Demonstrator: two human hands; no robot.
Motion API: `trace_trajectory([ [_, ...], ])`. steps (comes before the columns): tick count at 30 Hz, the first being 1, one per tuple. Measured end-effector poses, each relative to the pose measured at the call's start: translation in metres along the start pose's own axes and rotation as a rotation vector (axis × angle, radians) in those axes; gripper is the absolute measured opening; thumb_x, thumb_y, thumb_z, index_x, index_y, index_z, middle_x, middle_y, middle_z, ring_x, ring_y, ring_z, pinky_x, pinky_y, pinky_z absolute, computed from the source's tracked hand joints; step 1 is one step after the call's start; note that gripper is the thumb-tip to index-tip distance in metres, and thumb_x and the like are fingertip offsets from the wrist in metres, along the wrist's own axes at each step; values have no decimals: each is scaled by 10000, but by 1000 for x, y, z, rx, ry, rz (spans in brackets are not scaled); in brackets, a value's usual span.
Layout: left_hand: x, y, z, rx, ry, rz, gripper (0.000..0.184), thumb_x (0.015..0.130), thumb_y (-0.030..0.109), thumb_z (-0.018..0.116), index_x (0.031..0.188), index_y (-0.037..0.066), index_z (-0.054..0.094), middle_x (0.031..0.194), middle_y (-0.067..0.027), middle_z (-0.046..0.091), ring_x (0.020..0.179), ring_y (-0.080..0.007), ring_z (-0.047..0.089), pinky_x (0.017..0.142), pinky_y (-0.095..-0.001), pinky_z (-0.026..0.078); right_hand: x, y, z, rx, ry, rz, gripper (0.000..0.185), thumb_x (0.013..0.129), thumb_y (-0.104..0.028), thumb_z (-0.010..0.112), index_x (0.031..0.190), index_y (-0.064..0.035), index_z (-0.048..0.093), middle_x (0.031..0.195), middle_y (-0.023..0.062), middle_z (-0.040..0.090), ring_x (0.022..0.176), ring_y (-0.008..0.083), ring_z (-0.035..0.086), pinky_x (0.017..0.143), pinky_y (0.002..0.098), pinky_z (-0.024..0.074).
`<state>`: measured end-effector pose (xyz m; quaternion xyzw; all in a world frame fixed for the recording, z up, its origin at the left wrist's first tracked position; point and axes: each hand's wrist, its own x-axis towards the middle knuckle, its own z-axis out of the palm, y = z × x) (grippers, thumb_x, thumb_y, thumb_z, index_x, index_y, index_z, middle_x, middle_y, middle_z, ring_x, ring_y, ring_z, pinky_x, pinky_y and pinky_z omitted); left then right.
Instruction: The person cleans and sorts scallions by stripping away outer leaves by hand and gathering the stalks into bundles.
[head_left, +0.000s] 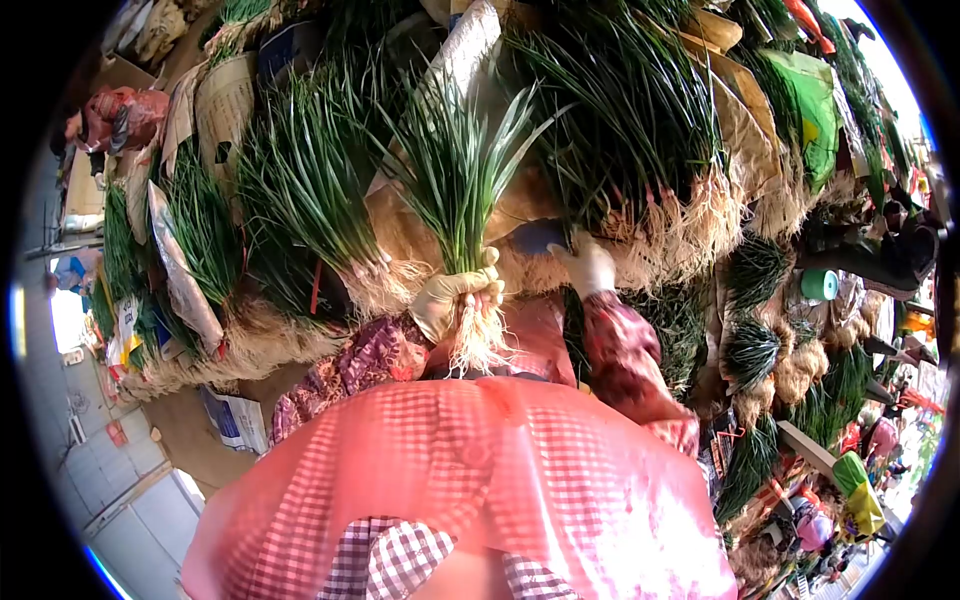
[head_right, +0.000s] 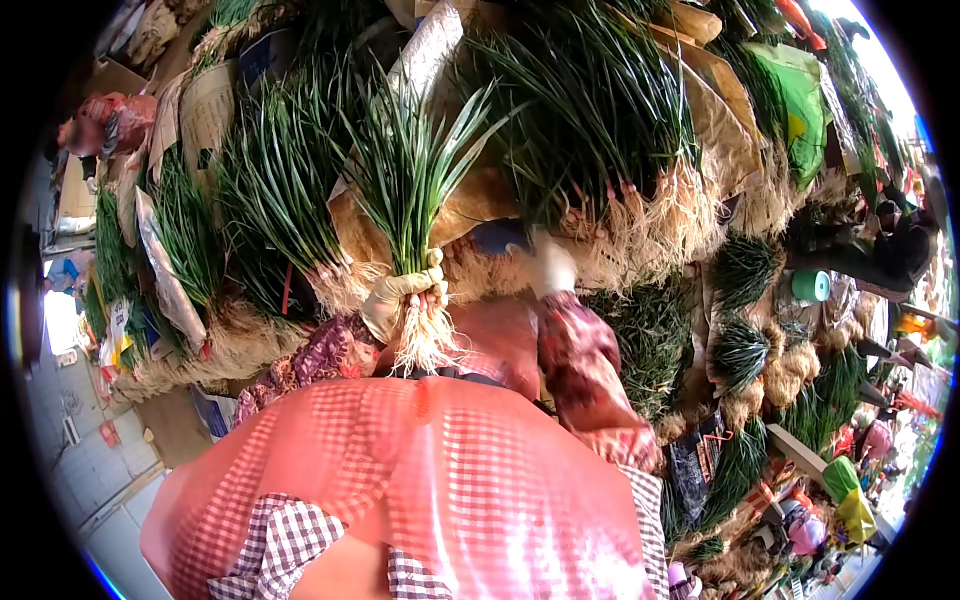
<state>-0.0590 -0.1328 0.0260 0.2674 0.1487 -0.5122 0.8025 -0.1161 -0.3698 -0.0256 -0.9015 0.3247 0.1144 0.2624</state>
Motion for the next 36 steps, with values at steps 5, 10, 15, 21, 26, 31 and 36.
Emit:
trace_trajectory([
  [5, -1, 2, 15, 101, 47, 59, 273, 826, 33, 609, 1095, 43, 565, 841, -56, 588, 699, -144, 549, 718, -296, 503, 13, 3, 11, 263, 14, -62, 307, 824, -349, 637, 953, -70, 632, 921, 127, 637, 814, 233, 628, 760, 350, 500],
  [10, 0, 2, 6, 89, 82, 26, 264, 832, 30, 605, 1093, 42, 566, 843, -83, 593, 734, -142, 576, 720, -245, 511, -33, 26, -26, 1185, -18, 115, 160, 845, -94, 554, 1001, -70, 585, 933, 69, 621, 758, 162, 587, 669, 259, 498],
  [15, 6, -5, 3, -17, 23, -30, 309, 836, -3, 565, 1142, 22, 526, 964, -83, 596, 889, -195, 612, 809, -322, 518, -2, 50, -13, 179, 165, -171, 367, 853, -258, 617, 1163, -69, 561, 830, 66, 656, 729, 149, 623, 655, 323, 522],
  [21, 16, -11, 19, 95, 129, -5, 316, 832, -46, 520, 1144, 1, 540, 1063, -130, 603, 1028, -264, 601, 849, -325, 514, 19, 29, -4, 712, -254, 122, 225, 878, -213, 614, 1058, -81, 641, 775, 62, 663, 614, 114, 601, 554, 262, 490],
  [26, 26, -23, 35, 516, 250, 56, 178, 802, 60, 666, 977, 39, 636, 715, -11, 623, 530, -59, 537, 442, -168, 400, -25, -30, -23, 808, -446, -90, 229, 903, -111, 542, 1115, -54, 606, 836, 88, 667, 661, 164, 622, 597, 293, 494],
  [31, 28, -3, 30, 471, 346, -108, 45, 796, 30, 644, 838, 16, 652, 671, -48, 620, 519, -76, 546, 444, -194, 413, -21, -27, -17, 138, 94, -692, 181, 792, -63, 542, 962, -23, 589, 776, 170, 621, 718, 308, 631, 645, 387, 513],
  [36, 5, 9, 33, 337, 126, -94, 265, 766, -44, 573, 1029, -8, 572, 978, -110, 613, 922, -209, 633, 632, -228, 517, -15, 10, -43, 173, 90, -204, 134, 890, -148, 512, 932, -51, 593, 714, 101, 632, 575, 193, 623, 505, 302, 518],
])
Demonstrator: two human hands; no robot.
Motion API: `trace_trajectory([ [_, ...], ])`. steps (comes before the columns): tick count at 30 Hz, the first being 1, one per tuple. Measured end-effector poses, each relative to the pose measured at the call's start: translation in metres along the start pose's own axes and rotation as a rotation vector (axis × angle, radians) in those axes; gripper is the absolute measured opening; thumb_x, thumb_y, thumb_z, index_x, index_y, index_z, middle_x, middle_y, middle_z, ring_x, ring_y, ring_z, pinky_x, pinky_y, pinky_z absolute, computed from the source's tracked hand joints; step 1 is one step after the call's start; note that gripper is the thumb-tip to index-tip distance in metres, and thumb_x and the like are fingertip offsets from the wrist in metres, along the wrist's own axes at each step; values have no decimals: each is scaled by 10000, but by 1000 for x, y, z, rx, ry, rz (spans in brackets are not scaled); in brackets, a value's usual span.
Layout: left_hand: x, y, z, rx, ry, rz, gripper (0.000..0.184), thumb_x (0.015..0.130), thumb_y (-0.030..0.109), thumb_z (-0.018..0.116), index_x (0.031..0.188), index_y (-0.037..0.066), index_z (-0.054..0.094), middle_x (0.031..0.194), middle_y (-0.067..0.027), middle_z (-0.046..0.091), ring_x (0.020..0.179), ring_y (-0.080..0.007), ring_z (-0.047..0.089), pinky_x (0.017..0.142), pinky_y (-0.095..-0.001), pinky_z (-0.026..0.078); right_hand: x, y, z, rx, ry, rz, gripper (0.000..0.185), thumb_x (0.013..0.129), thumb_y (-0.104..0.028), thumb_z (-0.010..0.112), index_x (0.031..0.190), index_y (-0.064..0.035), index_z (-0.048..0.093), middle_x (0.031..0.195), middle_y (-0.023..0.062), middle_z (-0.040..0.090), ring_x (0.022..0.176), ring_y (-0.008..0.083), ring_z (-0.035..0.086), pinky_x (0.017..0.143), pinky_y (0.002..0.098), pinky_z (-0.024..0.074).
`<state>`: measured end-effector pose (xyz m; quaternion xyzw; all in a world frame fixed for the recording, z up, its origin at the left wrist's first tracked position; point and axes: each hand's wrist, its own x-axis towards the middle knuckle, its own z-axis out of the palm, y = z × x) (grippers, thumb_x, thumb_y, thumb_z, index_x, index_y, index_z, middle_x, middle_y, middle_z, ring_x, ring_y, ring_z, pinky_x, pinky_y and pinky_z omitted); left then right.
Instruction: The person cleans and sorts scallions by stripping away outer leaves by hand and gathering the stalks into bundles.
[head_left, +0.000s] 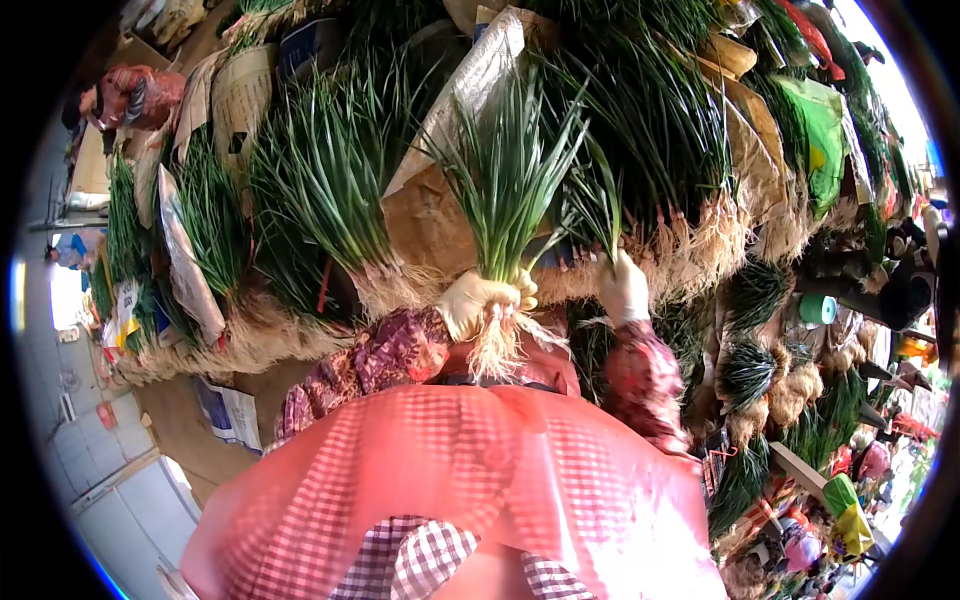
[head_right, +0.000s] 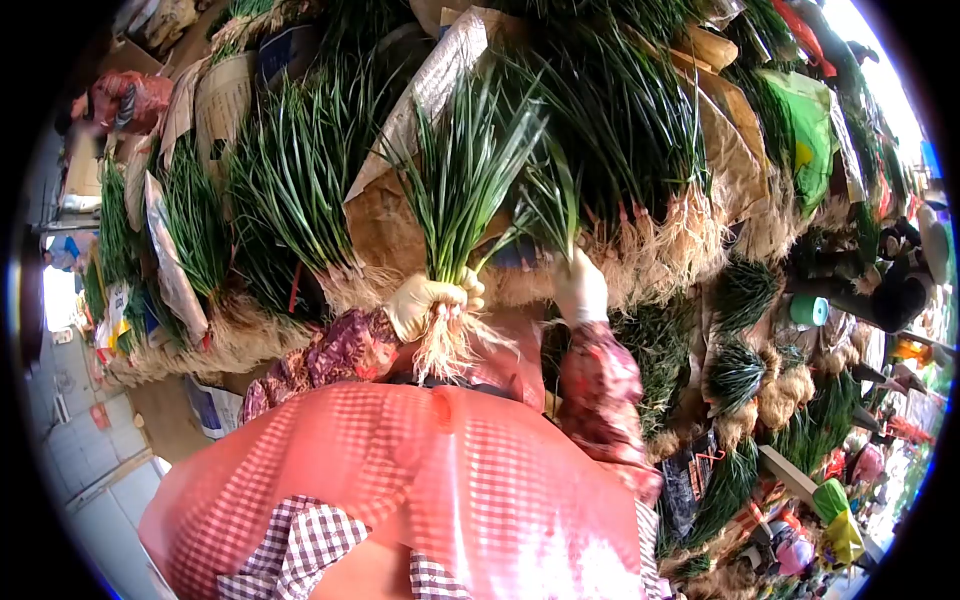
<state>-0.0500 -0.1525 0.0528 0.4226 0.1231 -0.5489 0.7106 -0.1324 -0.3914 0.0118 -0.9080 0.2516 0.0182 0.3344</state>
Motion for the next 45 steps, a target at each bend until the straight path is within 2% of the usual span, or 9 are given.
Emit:
trace_trajectory([
  [6, 2, -9, -29, -258, -74, -53, 344, 794, -59, 539, 1132, 0, 570, 1071, -130, 630, 928, -209, 642, 627, -201, 531, -108, 122, -16, -715, -1173, -111, 360, 875, -406, 551, 1050, -98, 608, 817, 101, 657, 748, 242, 653, 701, 378, 537],
  [8, 7, -6, -40, -403, -83, -301, 405, 838, 1, 574, 1236, 49, 513, 996, -120, 636, 809, -159, 631, 616, -212, 541, -92, 108, -15, -681, -1019, 20, 494, 846, -473, 565, 1183, -114, 585, 1040, 99, 635, 986, 242, 615, 910, 360, 475],
  [14, -1, -1, -20, -365, -427, -90, 395, 836, 41, 606, 1218, 85, 519, 859, -55, 581, 781, -137, 580, 670, -253, 495, 39, 17, 75, -193, 125, -309, 321, 842, -287, 638, 1052, -45, 626, 753, 102, 664, 560, 215, 625, 588, 359, 515],
  [17, -12, 2, -16, -250, -261, -39, 416, 834, 58, 612, 1238, 63, 514, 894, -73, 598, 729, -120, 571, 655, -222, 462, 67, -20, 65, 326, -391, 347, 276, 838, -254, 658, 995, -31, 618, 670, 87, 623, 472, 176, 567, 483, 336, 486],
  [24, -19, 0, 4, -438, 81, -19, 326, 848, 26, 574, 1171, -13, 546, 858, -123, 635, 657, -132, 598, 588, -232, 497, 0, -11, 22, 1168, -621, 373, 188, 860, -145, 634, 992, -12, 648, 725, 28, 629, 480, 47, 427, 441, 186, 338],
  [26, 3, -27, -53, -243, -115, -82, 196, 853, 31, 575, 1020, -69, 592, 779, -139, 630, 604, -168, 596, 580, -291, 518, -13, -21, 19, 1208, -615, 427, 205, 869, -158, 629, 1030, -34, 657, 781, 28, 657, 489, 42, 429, 455, 183, 343],
  [30, 6, -34, -19, -212, 143, -180, 90, 841, 29, 589, 852, -59, 602, 697, -115, 615, 553, -135, 570, 535, -234, 481, -27, -44, 20, 1304, -633, 366, 252, 872, -189, 637, 1055, -15, 635, 797, 54, 669, 586, 66, 548, 517, 202, 429],
  [37, -2, -36, -6, -24, 84, -21, 242, 837, 8, 600, 1080, 9, 590, 752, -102, 625, 598, -136, 578, 508, -196, 446, -30, -61, 29, 1049, -504, 276, 215, 917, -168, 580, 1004, 28, 601, 766, 56, 637, 646, 105, 597, 562, 249, 507],
  [45, -8, -38, 2, -122, 83, -23, 223, 822, -8, 621, 1043, 8, 607, 753, -80, 624, 592, -117, 575, 491, -166, 429, -37, -39, 41, 1143, -434, 323, 219, 947, -183, 519, 1008, 4, 614, 846, 47, 663, 708, 109, 617, 622, 241, 506],
])
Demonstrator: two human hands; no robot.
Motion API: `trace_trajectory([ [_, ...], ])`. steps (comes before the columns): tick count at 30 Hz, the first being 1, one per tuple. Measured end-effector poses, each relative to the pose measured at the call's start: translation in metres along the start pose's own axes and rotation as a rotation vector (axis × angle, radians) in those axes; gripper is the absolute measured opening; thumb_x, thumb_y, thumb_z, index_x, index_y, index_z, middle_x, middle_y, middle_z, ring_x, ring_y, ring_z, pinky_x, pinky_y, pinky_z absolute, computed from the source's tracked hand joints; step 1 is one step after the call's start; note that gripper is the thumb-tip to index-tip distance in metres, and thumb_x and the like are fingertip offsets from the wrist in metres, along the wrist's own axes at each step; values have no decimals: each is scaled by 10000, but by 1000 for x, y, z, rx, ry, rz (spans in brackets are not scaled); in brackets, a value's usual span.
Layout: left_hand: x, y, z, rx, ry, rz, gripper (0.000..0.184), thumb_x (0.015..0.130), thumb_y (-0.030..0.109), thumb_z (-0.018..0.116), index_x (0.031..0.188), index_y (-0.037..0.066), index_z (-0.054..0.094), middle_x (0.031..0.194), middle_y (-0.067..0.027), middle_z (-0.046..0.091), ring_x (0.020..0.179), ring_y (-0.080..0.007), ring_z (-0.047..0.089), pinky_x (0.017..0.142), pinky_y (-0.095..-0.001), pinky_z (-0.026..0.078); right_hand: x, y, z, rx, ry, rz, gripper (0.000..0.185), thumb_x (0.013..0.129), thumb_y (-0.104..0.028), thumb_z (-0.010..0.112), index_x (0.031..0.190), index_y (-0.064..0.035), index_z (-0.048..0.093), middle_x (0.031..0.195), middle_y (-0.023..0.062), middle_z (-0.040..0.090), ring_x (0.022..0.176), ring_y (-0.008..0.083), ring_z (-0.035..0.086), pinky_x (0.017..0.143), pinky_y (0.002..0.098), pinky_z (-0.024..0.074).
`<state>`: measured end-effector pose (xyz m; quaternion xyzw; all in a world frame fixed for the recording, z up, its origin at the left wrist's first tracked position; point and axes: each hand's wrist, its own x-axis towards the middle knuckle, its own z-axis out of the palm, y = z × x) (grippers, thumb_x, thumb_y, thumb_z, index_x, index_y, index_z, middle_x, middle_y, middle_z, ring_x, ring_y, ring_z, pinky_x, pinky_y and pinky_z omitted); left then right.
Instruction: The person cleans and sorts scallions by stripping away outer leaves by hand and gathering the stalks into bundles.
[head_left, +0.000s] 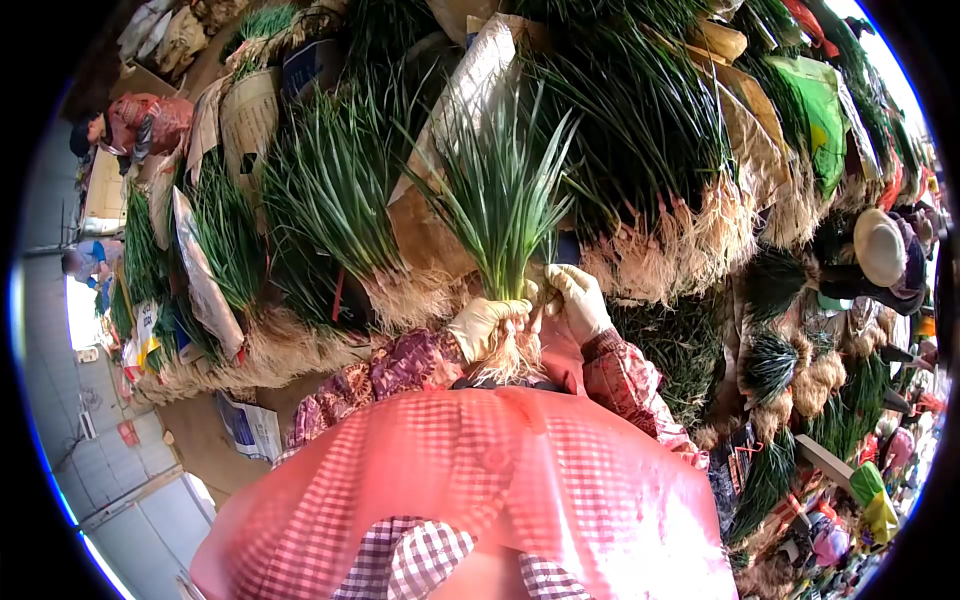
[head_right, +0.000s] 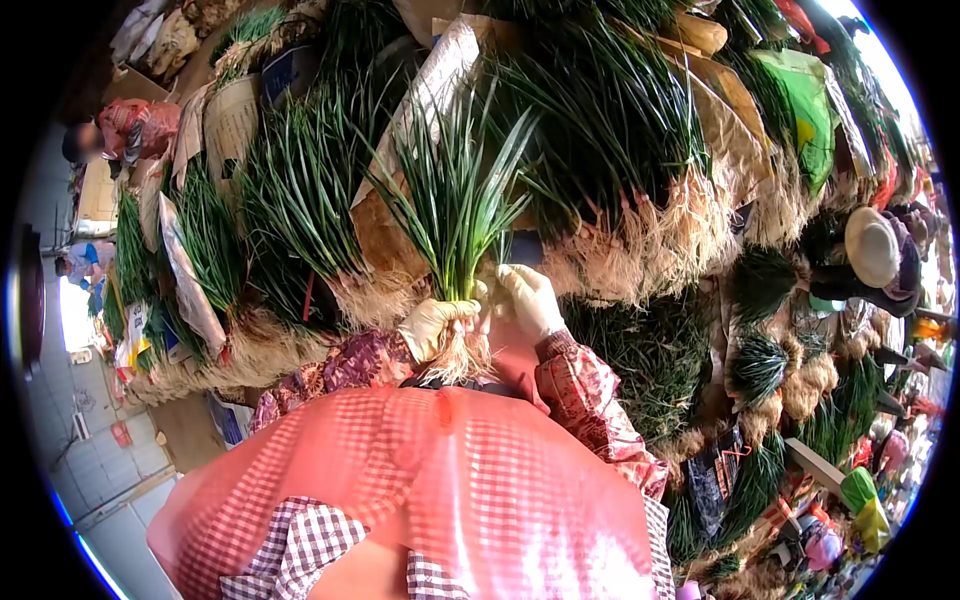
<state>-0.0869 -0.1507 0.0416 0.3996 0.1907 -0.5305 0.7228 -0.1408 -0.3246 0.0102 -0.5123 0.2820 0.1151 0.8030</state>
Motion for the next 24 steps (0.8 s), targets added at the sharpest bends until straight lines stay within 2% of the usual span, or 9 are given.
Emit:
trace_trajectory([
  [6, -4, -1, 6, -181, -34, -83, 211, 825, -20, 598, 1036, -11, 600, 809, -123, 637, 732, -197, 628, 625, -267, 504, 0, 8, 10, 418, 20, 65, 209, 945, -164, 516, 1059, -15, 609, 951, 48, 668, 613, 60, 563, 515, 200, 449],
  [9, 3, -5, -2, -140, -31, -51, 205, 824, -15, 601, 1029, -19, 601, 851, -143, 647, 779, -221, 637, 679, -321, 523, -1, 4, -4, 354, -97, 193, 260, 937, -218, 544, 1112, -34, 598, 986, 50, 661, 690, 82, 576, 570, 227, 468],
  [10, 6, -7, -10, -133, -27, -66, 205, 824, -13, 603, 1029, -19, 602, 863, -147, 649, 785, -227, 639, 692, -338, 527, 12, 22, -7, 494, -68, 238, 322, 922, -292, 573, 1145, -61, 592, 950, 32, 661, 651, 79, 557, 552, 218, 453],
  [13, 3, -4, -10, -122, 15, -167, 210, 828, -6, 604, 1039, -12, 603, 856, -142, 648, 757, -221, 636, 674, -333, 527, 15, 21, 4, 362, 6, 122, 337, 906, -327, 595, 1116, -64, 609, 898, 2, 652, 604, 45, 522, 499, 192, 408],
  [14, 2, -2, -7, -120, 34, -208, 213, 831, -4, 604, 1044, -8, 604, 847, -137, 646, 740, -215, 633, 659, -323, 525, 12, 7, 3, 41, -17, 170, 295, 911, -286, 593, 1069, -37, 611, 876, 14, 648, 623, 57, 548, 514, 203, 430],
  [17, 0, -5, -7, -50, 18, -59, 202, 831, 5, 614, 1031, -11, 597, 797, -109, 630, 677, -185, 590, 623, -313, 494, 10, -1, 9, 42, -105, 130, 244, 918, -247, 586, 1021, -27, 611, 828, 25, 646, 636, 60, 555, 540, 226, 453],
  [21, 0, -5, -6, -36, 43, -84, 218, 834, -3, 597, 1050, 9, 579, 754, -100, 605, 630, -175, 578, 582, -299, 493, 6, 6, 12, -122, -110, -49, 207, 934, -207, 560, 960, -8, 611, 747, 32, 642, 616, 91, 564, 554, 253, 462],
  [22, -1, -3, -8, -13, 2, -84, 221, 839, -6, 585, 1058, 9, 573, 751, -94, 599, 626, -170, 581, 576, -286, 497, 4, 2, 9, -412, -87, -117, 192, 927, -185, 545, 910, -5, 612, 735, 83, 645, 639, 162, 615, 578, 297, 483],
  [24, 0, -3, -8, -51, -13, -121, 249, 824, -24, 567, 1071, 1, 546, 767, -98, 589, 627, -175, 581, 561, -276, 500, 2, -4, -1, -843, -9, -502, 108, 888, -113, 559, 864, -16, 602, 720, 83, 638, 611, 155, 601, 555, 276, 482],
])
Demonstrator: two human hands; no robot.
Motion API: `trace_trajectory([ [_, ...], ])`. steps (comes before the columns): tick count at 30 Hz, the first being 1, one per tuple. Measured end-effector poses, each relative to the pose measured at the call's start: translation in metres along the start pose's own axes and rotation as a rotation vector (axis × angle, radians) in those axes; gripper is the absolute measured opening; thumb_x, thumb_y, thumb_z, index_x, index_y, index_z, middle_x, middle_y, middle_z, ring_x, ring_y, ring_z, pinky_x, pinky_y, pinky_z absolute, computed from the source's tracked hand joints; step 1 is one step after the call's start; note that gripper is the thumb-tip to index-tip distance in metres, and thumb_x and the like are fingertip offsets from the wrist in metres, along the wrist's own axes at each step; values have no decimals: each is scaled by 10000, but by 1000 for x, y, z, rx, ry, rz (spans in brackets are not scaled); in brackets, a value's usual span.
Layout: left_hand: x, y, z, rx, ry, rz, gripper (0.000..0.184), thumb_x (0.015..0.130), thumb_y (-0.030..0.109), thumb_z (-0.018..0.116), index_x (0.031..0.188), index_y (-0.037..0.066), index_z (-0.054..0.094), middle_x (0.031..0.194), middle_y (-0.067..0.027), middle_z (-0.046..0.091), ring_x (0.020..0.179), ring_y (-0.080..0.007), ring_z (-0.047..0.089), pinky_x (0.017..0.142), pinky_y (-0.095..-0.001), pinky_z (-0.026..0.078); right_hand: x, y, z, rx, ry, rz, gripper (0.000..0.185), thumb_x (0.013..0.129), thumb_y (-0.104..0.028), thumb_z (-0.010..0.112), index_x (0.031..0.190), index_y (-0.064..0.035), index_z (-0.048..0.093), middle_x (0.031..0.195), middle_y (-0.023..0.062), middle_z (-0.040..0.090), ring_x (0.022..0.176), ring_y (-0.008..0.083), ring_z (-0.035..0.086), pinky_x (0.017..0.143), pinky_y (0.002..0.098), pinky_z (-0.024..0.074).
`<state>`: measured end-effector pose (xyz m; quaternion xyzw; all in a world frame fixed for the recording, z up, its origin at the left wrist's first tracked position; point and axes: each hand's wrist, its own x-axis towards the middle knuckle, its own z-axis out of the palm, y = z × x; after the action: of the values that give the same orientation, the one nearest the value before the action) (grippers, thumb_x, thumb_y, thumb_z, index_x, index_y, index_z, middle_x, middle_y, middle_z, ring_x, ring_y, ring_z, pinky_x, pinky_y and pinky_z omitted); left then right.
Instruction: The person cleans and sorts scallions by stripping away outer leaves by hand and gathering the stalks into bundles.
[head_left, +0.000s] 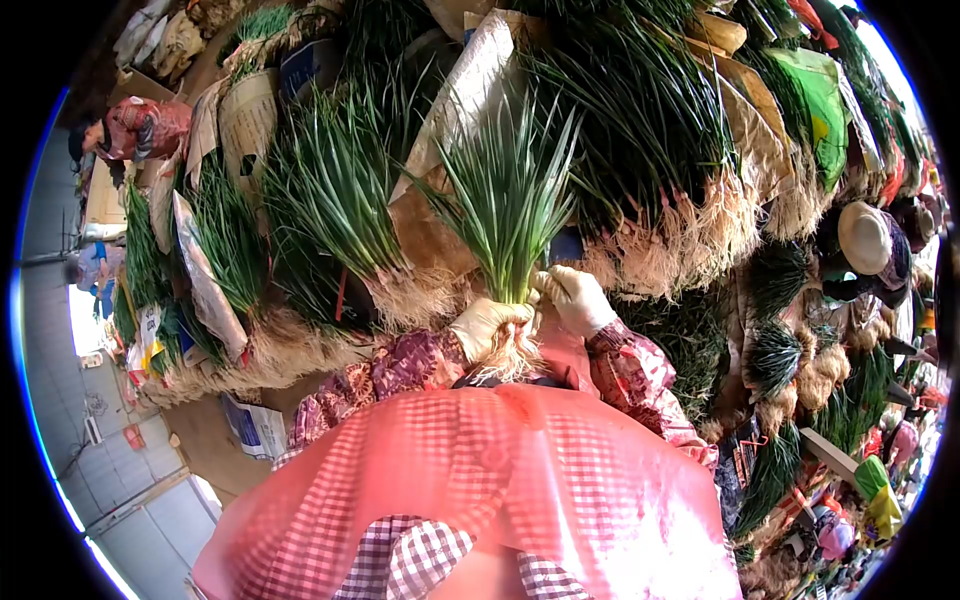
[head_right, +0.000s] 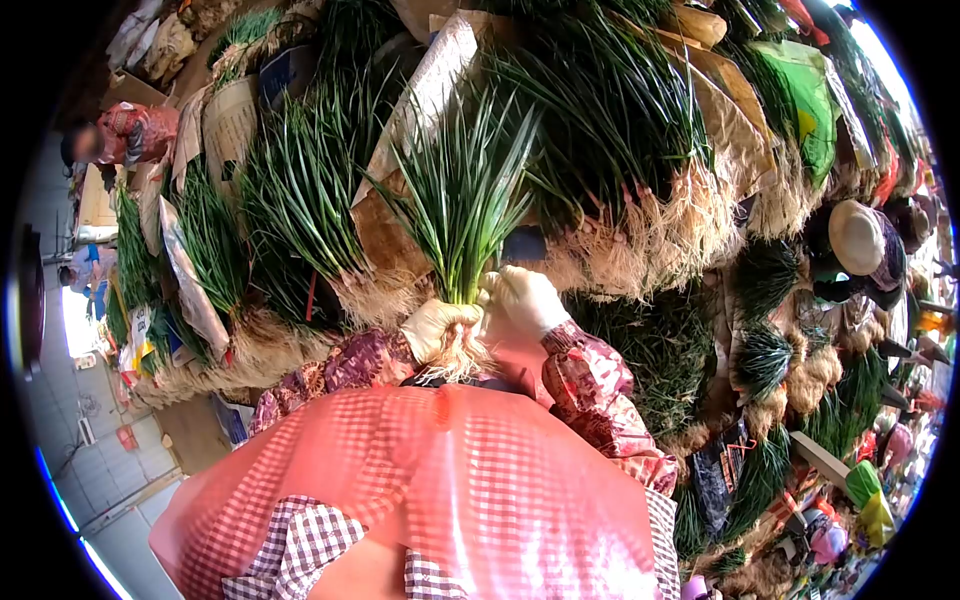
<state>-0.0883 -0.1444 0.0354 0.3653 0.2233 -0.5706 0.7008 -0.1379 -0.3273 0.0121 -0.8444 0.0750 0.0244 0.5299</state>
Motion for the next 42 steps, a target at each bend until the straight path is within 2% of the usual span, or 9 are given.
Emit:
trace_trajectory([
  [5, 0, 6, -11, -90, -245, -19, 245, 791, -36, 560, 1028, 24, 551, 846, -127, 590, 685, -195, 590, 569, -282, 510, -16, 42, -32, -328, 300, 150, 193, 882, -209, 544, 817, -45, 621, 742, 138, 644, 672, 299, 639, 603, 384, 515],
  [9, -4, 12, -14, -280, -252, -92, 319, 828, 1, 557, 1139, 75, 557, 899, -110, 598, 726, -145, 591, 527, -188, 495, -69, 46, -59, -756, -1009, 636, 469, 897, -478, 501, 842, -51, 686, 797, 100, 674, 729, 239, 659, 699, 369, 529],
  [11, -2, 25, -26, -487, -383, -402, 369, 827, 15, 569, 1188, 90, 545, 908, -118, 604, 728, -134, 590, 517, -170, 500, -67, 52, -76, -981, -999, 496, 560, 893, -574, 445, 886, -66, 681, 866, 123, 667, 748, 220, 661, 689, 338, 544],
  [15, -20, 34, -11, -248, -363, -88, 508, 794, 23, 580, 1285, 43, 453, 961, -88, 590, 754, -161, 589, 652, -260, 517, 17, 40, -100, -622, 331, 110, 234, 852, -267, 624, 989, -79, 597, 877, 114, 622, 700, 217, 630, 599, 335, 524],
  [19, -45, 53, 20, -166, -571, 287, 503, 802, 40, 565, 1287, 85, 441, 877, -26, 534, 710, -128, 522, 644, -241, 467, 82, 54, -101, -759, 146, 151, 345, 797, -295, 681, 1072, -95, 627, 925, 109, 614, 785, 255, 632, 696, 337, 513],
  [23, -27, 57, -9, 2, -399, 413, 427, 800, 70, 575, 1220, 122, 524, 893, -81, 599, 800, -186, 609, 644, -275, 512, 61, 36, -109, 573, 128, 467, 156, 876, -136, 637, 977, -19, 618, 765, 13, 619, 582, 52, 524, 505, 196, 429],
  [31, -4, 39, 27, -197, -77, 224, 210, 806, -23, 566, 1013, 3, 586, 1012, -99, 623, 731, -136, 596, 658, -231, 514, 40, 15, -64, 1200, 64, 401, 492, 859, -38, 621, 1314, 5, 440, 958, 89, 650, 803, 129, 631, 618, 196, 507],
  [39, 18, 30, 23, -7, -76, 53, 230, 840, 62, 563, 1060, -4, 577, 682, -93, 597, 540, -136, 582, 567, -299, 537, 36, -23, -32, 714, 9, 440, 240, 900, -95, 572, 1125, -11, 582, 877, 54, 664, 498, 48, 514, 458, 174, 416],
  [42, 11, 33, 14, -80, -193, 74, 326, 825, -37, 510, 1150, -30, 532, 1025, -184, 624, 891, -227, 638, 741, -328, 551, 29, -23, -56, 669, 185, 360, 175, 881, -146, 609, 1021, -42, 600, 828, 43, 667, 526, 43, 507, 467, 180, 398],
])
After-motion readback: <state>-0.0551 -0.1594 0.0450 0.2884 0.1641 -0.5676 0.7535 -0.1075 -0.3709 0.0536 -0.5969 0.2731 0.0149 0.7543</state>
